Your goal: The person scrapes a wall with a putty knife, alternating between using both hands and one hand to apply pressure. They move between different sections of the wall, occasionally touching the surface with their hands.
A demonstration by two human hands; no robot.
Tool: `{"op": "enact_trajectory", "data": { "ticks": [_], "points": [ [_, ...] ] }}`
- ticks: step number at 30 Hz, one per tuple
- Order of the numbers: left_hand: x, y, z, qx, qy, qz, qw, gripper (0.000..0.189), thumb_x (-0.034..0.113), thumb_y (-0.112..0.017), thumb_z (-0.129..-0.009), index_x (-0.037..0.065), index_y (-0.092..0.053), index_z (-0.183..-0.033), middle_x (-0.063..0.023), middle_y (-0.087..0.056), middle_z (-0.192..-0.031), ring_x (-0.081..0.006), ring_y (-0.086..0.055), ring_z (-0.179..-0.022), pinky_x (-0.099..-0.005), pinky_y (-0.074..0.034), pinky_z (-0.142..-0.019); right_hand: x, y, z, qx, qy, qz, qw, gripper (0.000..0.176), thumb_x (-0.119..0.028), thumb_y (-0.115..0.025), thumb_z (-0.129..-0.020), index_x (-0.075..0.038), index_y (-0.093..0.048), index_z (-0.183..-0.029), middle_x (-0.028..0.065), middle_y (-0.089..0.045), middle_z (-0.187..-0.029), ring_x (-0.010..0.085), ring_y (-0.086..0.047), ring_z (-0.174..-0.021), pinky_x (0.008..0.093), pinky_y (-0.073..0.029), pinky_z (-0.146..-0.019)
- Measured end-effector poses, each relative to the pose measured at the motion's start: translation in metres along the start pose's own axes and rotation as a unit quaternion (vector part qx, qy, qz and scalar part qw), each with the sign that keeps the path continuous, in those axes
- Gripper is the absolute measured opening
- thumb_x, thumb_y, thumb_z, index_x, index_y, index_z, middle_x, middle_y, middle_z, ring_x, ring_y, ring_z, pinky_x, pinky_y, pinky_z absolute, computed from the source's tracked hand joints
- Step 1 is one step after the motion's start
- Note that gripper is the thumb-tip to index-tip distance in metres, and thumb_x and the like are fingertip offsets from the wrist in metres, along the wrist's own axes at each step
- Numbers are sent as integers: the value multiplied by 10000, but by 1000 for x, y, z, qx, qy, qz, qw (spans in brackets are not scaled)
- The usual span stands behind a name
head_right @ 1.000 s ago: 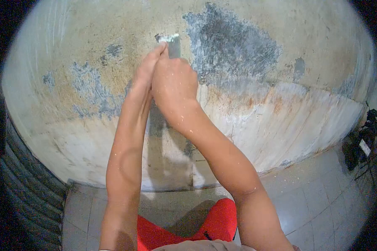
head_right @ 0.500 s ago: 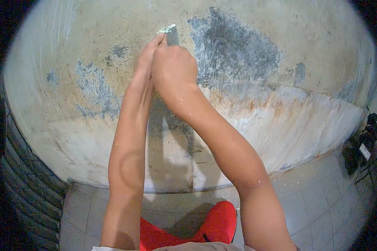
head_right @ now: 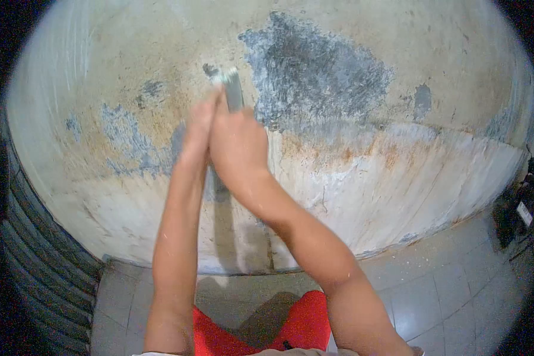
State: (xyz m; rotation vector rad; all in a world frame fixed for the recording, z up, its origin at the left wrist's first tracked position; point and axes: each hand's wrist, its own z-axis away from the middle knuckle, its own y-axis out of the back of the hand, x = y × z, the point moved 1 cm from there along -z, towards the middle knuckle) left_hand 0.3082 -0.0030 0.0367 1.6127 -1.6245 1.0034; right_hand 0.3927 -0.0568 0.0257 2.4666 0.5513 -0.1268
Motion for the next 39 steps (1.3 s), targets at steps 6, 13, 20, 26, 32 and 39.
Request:
{"op": "enact_trajectory", "data": {
  "ticks": [6, 13, 20, 26, 32, 39],
  "points": [
    [-94, -28, 64, -46, 43, -4, 998, 461, 423, -540, -978, 89, -529, -659, 39, -468, -645, -75, -402, -591, -298, -352, -518, 45, -29, 91, -123, -107, 29, 986, 575, -103, -575, -851, -82, -444, -1411, 261, -601, -875, 411, -662, -712, 463, -548, -621],
    [-114, -28, 74, -58, 68, -40, 995, 455, 367, -529, -1000, 81, -503, -647, 44, -458, -640, -62, -372, -591, -283, -331, -517, 48, -36, 113, -137, -124, 9, 983, 603, -96, -544, -869, -60, -386, -1450, 271, -599, -913, 408, -674, -719, 459, -562, -631],
    [-98, -24, 64, -59, 20, -45, 997, 500, 401, -528, -981, 36, -531, -639, 15, -498, -615, -87, -412, -593, -316, -371, -536, 44, -39, 100, -77, -104, 15, 992, 462, -102, -572, -837, -34, -540, -1293, 287, -626, -851, 443, -655, -739, 511, -531, -647],
    [-65, -25, 51, -81, 25, 29, 996, 474, 440, -540, -967, 65, -555, -678, 20, -509, -653, -84, -446, -614, -300, -384, -544, 35, -23, 73, -55, -75, 43, 995, 543, -70, -557, -842, -12, -464, -1374, 284, -621, -860, 419, -674, -704, 466, -561, -613],
    [-63, -25, 42, -99, 33, 30, 994, 448, 441, -545, -963, 75, -568, -707, 22, -503, -666, -85, -446, -619, -299, -380, -543, 29, -24, 68, -24, -113, 30, 993, 496, -89, -578, -830, -47, -531, -1321, 266, -638, -815, 435, -661, -726, 503, -538, -646],
    [-73, -20, 39, -124, 59, 38, 990, 420, 453, -545, -959, 87, -592, -757, 23, -518, -687, -86, -455, -621, -300, -389, -550, 23, -25, 73, -30, -113, 52, 992, 501, -79, -573, -826, -7, -525, -1319, 275, -644, -791, 439, -662, -715, 506, -538, -631]
  ]
}}
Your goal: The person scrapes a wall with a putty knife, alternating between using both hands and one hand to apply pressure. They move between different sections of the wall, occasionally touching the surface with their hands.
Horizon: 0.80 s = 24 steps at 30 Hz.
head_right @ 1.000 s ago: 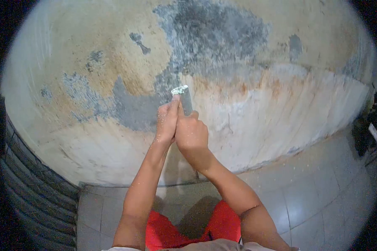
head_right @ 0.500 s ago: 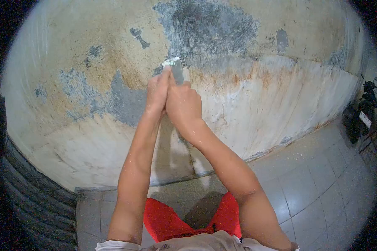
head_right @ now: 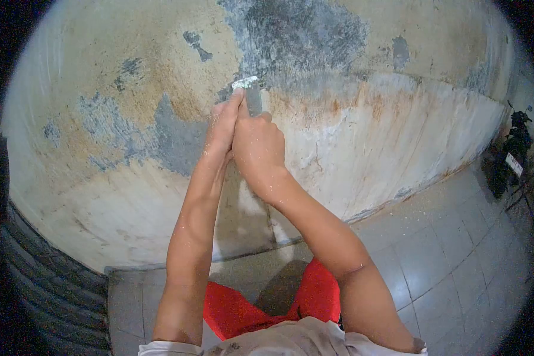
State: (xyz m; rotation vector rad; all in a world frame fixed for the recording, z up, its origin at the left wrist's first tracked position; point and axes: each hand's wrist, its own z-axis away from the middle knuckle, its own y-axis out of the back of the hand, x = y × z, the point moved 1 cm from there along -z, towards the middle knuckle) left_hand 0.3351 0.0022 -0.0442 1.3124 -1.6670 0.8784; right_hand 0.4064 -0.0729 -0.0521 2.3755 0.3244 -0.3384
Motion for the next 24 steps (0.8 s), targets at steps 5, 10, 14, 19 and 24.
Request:
{"op": "enact_trajectory", "data": {
  "ticks": [5, 10, 14, 19, 24],
  "points": [
    [9, -3, -5, -13, -8, 66, 998, 418, 458, -552, -952, 94, -589, -751, 23, -523, -686, -87, -466, -622, -303, -386, -546, -3, 1, -12, 14, 2, -2, 1000, 442, -80, -566, -832, 8, -556, -1265, 267, -648, -747, 435, -665, -709, 507, -534, -631],
    [18, -4, -6, 6, 9, 25, 1000, 409, 396, -539, -978, 89, -557, -708, 33, -508, -655, -77, -434, -567, -290, -369, -516, -4, 3, -13, 14, -3, -11, 1000, 392, -83, -557, -841, 26, -572, -1217, 262, -651, -728, 434, -663, -699, 514, -531, -628],
    [26, -7, -6, 8, 13, 54, 998, 426, 409, -549, -964, 81, -561, -694, 28, -495, -639, -80, -436, -569, -296, -375, -514, -6, 3, -18, 29, -6, -22, 999, 381, -82, -554, -841, 20, -579, -1207, 260, -652, -726, 441, -659, -696, 516, -532, -633],
    [29, -8, -15, 14, 4, 35, 999, 434, 398, -553, -953, 66, -566, -674, 14, -510, -640, -91, -449, -574, -307, -385, -520, -2, 12, -26, -21, 12, -15, 1000, 498, -66, -547, -858, 45, -467, -1337, 285, -633, -862, 405, -674, -735, 456, -564, -637],
    [29, -9, -4, 31, -41, -38, 998, 461, 404, -542, -950, 40, -580, -670, -4, -530, -625, -105, -459, -585, -327, -391, -536, -1, 6, -19, 39, -1, -10, 999, 311, -80, -545, -845, 46, -615, -1120, 276, -652, -751, 445, -656, -695, 513, -530, -632]
  ]
}}
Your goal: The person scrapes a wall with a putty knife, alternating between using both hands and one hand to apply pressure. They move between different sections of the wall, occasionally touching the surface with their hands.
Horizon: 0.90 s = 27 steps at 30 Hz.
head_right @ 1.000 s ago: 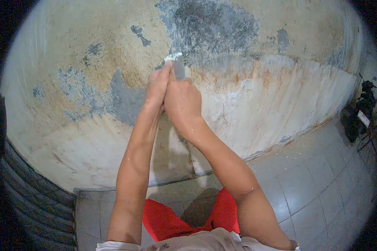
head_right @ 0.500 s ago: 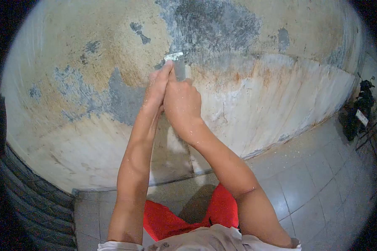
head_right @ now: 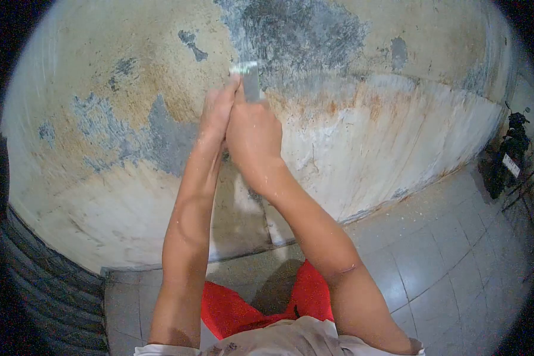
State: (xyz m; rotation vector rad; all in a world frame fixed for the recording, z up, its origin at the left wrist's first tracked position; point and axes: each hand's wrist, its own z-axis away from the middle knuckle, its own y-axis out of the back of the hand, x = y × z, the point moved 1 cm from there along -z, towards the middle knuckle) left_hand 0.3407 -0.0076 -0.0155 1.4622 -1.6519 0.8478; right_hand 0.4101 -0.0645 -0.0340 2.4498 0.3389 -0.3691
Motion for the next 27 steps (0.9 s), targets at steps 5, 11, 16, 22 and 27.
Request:
{"op": "enact_trajectory", "data": {
  "ticks": [5, 11, 16, 22, 27],
  "points": [
    [-3, 0, -10, -7, 24, 16, 1000, 456, 397, -533, -953, 27, -593, -694, -7, -535, -631, -108, -461, -608, -327, -393, -550, -2, 2, -3, 18, 10, -17, 1000, 236, -75, -546, -844, 50, -636, -1023, 281, -649, -750, 449, -654, -690, 513, -528, -624],
    [-1, -3, 2, 1, 15, 15, 1000, 438, 396, -523, -962, 59, -599, -692, 1, -534, -644, -92, -459, -607, -316, -383, -543, 6, -6, 0, 27, 25, -25, 999, 183, -74, -562, -828, 44, -655, -933, 266, -639, -679, 454, -646, -652, 522, -521, -603],
    [13, -3, -20, -31, 23, 63, 997, 453, 418, -528, -965, 60, -600, -697, 3, -538, -666, -94, -469, -619, -313, -389, -554, -1, 12, -23, 23, 36, -28, 999, 212, -85, -572, -822, 37, -658, -974, 263, -639, -674, 451, -649, -656, 530, -519, -605],
    [-10, -2, 1, 8, 50, 47, 998, 464, 425, -540, -964, 56, -599, -690, 11, -545, -667, -93, -470, -598, -306, -387, -537, 4, -2, 4, -29, 18, 12, 999, 285, -65, -548, -858, 80, -601, -1097, 260, -650, -766, 392, -675, -687, 450, -560, -602],
    [11, 0, -13, -9, 17, 71, 997, 441, 394, -557, -959, 47, -593, -689, 9, -539, -654, -94, -465, -600, -303, -389, -548, 1, 5, -18, 40, 59, -16, 997, 197, -80, -578, -810, 67, -671, -903, 280, -637, -704, 446, -655, -688, 514, -527, -635]
  ]
}}
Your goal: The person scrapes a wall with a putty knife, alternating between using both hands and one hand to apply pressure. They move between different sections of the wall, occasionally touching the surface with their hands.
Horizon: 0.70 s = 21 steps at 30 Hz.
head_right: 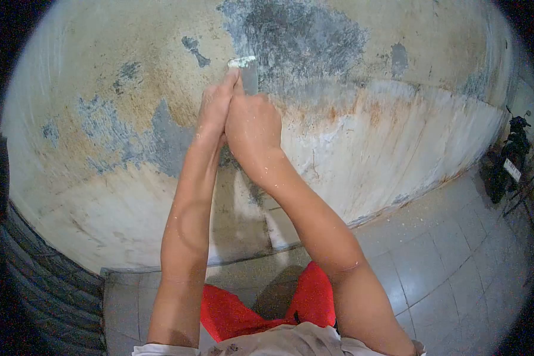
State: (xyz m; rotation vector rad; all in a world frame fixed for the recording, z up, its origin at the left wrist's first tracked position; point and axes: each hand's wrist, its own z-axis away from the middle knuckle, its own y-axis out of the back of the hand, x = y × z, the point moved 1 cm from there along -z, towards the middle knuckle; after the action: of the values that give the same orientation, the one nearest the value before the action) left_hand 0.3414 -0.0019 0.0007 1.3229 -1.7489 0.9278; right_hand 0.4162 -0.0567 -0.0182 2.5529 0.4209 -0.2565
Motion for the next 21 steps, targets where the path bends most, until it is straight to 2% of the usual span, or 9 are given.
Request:
{"op": "enact_trajectory", "data": {
  "ticks": [4, 6, 7, 10, 12, 15, 18, 21],
  "points": [
    [-21, 0, 11, 22, 20, 0, 1000, 444, 396, -535, -962, 54, -584, -683, 5, -527, -637, -95, -451, -586, -308, -380, -541, -1, -3, 21, -35, -43, -13, 998, 173, -85, -586, -803, 62, -678, -803, 288, -635, -700, 449, -656, -684, 503, -530, -632],
    [1, 0, 4, 25, -42, -80, 996, 464, 412, -524, -960, 41, -582, -689, -9, -529, -636, -105, -458, -591, -319, -384, -546, -7, 8, 4, -50, -38, -21, 998, 174, -87, -585, -801, 58, -681, -811, 290, -637, -702, 449, -658, -693, 502, -529, -626],
    [3, 2, 0, 25, -39, -82, 996, 464, 412, -524, -960, 41, -582, -689, -9, -529, -636, -105, -458, -591, -319, -384, -546, -7, 7, 0, -52, -40, -22, 998, 174, -87, -585, -801, 58, -681, -811, 290, -637, -702, 449, -658, -693, 502, -529, -626],
    [5, 0, -3, -18, -15, -3, 1000, 485, 430, -526, -950, 23, -590, -693, -30, -548, -643, -122, -478, -608, -344, -401, -565, -4, 4, -5, -13, -31, -30, 999, 177, -90, -582, -805, 51, -684, -837, 281, -642, -706, 449, -659, -698, 507, -529, -637],
    [0, 2, 15, 33, 0, -104, 994, 500, 437, -529, -943, 9, -592, -692, -37, -562, -650, -131, -487, -610, -359, -407, -566, -3, -2, 11, -22, -32, 4, 999, 175, -88, -570, -817, 48, -679, -835, 271, -648, -712, 449, -658, -701, 515, -526, -639],
    [7, 1, 6, 31, 11, -119, 992, 493, 438, -534, -938, 16, -597, -691, -34, -559, -647, -129, -487, -604, -358, -402, -553, -5, 4, 4, -13, -38, -39, 998, 179, -92, -567, -823, 49, -677, -830, 271, -649, -718, 451, -656, -703, 519, -526, -648],
    [19, -1, -24, -20, 0, -47, 999, 495, 440, -536, -936, 11, -604, -698, -31, -559, -648, -138, -493, -602, -366, -413, -556, -9, 16, -21, 3, -20, -27, 999, 179, -95, -570, -822, 50, -674, -827, 275, -648, -724, 451, -657, -706, 520, -525, -657],
    [5, -1, -8, 10, -8, -40, 999, 490, 437, -536, -928, 6, -615, -707, -37, -563, -644, -146, -499, -599, -372, -420, -563, -8, 9, -7, -27, -47, -12, 998, 172, -95, -572, -821, 44, -674, -818, 280, -646, -727, 453, -656, -710, 522, -525, -662]
  ]
}}
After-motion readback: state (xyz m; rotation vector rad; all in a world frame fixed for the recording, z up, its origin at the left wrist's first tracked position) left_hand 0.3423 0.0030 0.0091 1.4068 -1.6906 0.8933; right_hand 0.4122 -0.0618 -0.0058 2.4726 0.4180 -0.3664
